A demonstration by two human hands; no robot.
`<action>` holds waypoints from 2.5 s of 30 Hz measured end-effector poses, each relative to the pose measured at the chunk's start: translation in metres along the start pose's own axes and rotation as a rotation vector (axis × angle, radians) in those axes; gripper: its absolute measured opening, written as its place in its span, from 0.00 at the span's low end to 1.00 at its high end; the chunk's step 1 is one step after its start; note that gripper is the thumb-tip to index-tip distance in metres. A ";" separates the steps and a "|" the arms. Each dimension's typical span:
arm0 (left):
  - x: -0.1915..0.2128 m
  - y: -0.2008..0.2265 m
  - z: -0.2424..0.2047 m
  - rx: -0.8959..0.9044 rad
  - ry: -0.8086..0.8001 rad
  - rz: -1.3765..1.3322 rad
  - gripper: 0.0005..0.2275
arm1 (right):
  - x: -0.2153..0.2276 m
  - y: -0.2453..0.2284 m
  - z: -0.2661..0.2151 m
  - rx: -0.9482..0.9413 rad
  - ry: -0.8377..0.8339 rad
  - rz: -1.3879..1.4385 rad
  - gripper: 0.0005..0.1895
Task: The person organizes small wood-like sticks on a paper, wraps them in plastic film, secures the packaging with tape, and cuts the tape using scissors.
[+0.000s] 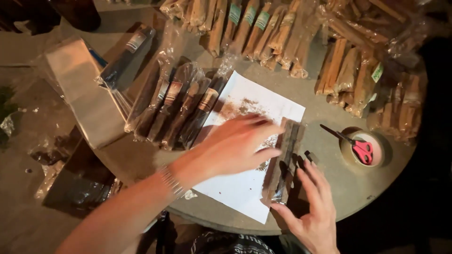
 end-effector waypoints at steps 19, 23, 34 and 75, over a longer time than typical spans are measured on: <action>-0.026 -0.013 0.069 0.427 0.014 -0.618 0.32 | -0.008 0.000 0.000 -0.090 -0.003 -0.140 0.57; -0.042 0.001 0.037 0.594 -0.187 -0.682 0.26 | -0.009 0.006 -0.002 -0.189 0.017 -0.145 0.60; 0.103 -0.018 -0.019 0.431 0.262 -0.586 0.19 | -0.001 0.004 -0.004 -0.147 0.022 0.121 0.55; 0.221 -0.269 -0.078 0.753 0.470 0.455 0.12 | 0.001 -0.028 0.005 -0.351 0.134 -0.080 0.33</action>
Point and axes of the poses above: each hand's wrist, its own z-axis towards the middle knuckle, its own x-axis out of the back of the hand, y = z × x, the point moved 6 cm from there along z, towards the middle knuckle, and after that the axes turned 4 degrees about -z, right-handed, at the moved point
